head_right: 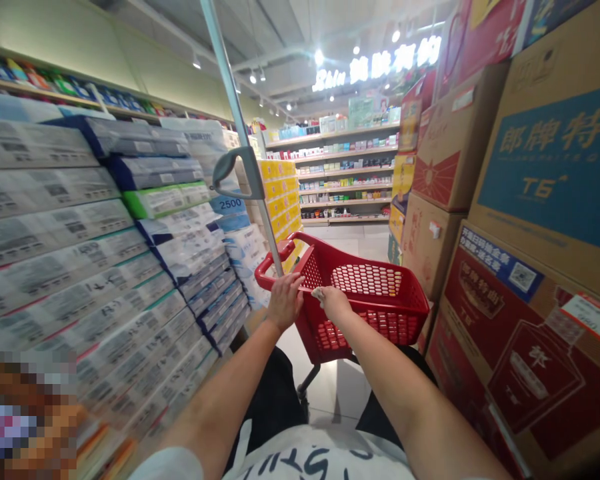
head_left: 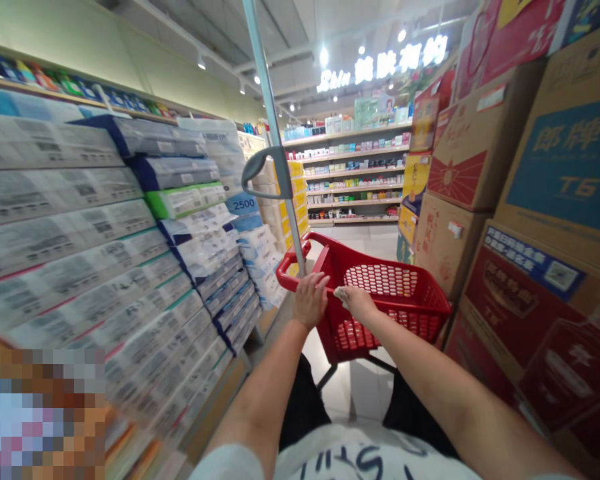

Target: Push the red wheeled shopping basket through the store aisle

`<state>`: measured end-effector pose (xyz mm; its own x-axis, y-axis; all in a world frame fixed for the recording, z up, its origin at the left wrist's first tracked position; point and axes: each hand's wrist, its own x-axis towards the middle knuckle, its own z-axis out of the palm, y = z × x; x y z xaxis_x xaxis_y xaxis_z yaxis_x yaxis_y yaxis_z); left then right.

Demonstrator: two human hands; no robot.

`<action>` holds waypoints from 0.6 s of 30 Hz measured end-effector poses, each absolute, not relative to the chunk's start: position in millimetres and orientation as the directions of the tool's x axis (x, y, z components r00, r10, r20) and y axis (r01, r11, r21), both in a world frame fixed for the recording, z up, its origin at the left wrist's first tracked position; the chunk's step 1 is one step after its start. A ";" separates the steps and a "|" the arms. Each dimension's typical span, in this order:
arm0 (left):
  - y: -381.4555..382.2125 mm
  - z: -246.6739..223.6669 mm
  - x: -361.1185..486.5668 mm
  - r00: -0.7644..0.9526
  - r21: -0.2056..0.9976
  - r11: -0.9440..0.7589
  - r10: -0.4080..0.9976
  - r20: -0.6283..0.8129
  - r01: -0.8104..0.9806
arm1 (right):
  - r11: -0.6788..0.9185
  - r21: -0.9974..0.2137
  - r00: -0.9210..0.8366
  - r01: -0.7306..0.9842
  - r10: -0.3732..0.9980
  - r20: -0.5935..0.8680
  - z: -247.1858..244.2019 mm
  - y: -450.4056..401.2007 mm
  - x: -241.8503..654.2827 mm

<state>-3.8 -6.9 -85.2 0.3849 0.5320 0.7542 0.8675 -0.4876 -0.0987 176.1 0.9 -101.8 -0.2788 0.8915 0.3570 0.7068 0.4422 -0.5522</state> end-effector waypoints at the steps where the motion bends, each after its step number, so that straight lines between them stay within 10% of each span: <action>1: -6.4 -85.8 1.0 0.456 -0.127 -0.521 0.572 0.682 0.844 | 0.442 -0.569 -0.274 0.693 0.892 0.359 -103.0 1.5 172.8; 18: 20.6 -73.8 10.8 0.266 -0.099 -0.246 0.893 0.362 0.964 | 0.502 -0.650 -0.258 0.571 0.861 0.438 -130.7 14.6 167.9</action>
